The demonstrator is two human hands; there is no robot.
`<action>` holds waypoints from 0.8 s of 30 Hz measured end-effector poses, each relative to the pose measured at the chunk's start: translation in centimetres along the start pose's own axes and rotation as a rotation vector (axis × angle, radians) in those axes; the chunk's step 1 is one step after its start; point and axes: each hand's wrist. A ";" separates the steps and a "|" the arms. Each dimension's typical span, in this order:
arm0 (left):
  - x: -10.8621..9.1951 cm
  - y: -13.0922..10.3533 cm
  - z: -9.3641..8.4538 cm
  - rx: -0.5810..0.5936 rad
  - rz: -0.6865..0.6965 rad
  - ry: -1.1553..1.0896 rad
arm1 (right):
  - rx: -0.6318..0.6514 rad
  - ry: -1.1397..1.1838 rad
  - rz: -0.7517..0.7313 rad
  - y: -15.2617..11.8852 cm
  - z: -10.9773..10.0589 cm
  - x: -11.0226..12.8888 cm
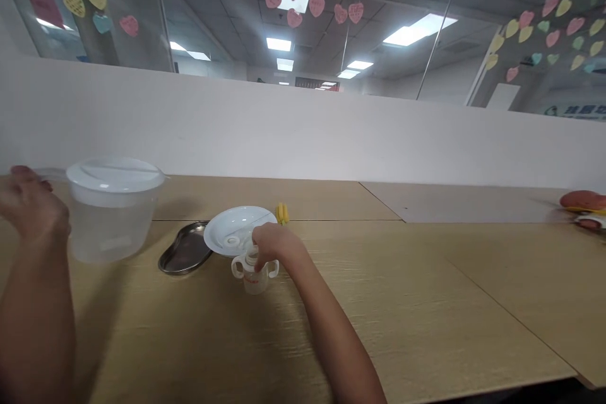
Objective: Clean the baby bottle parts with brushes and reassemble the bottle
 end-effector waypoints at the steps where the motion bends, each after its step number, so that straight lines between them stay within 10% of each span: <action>1: -0.7 0.1 -0.1 -0.054 -0.003 -0.007 | -0.009 -0.006 -0.016 0.1 0.1 0.0; 10: -7.4 -1.3 -0.4 -0.044 0.263 -0.265 | -0.107 0.111 -0.003 -0.6 -0.3 -0.3; 18: -12.5 -6.2 0.2 0.206 0.498 -0.067 | -0.463 0.245 0.058 -6.5 -2.4 -1.8; 24: -13.6 -8.0 1.1 0.320 0.628 -0.058 | -0.857 0.152 0.005 -13.9 -3.2 1.7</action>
Point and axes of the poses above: each hand's wrist, its own y-axis towards the middle knuckle, its own z-axis out of the palm, x = y × z, and after that the axes turned 11 degrees about -y, right-handed
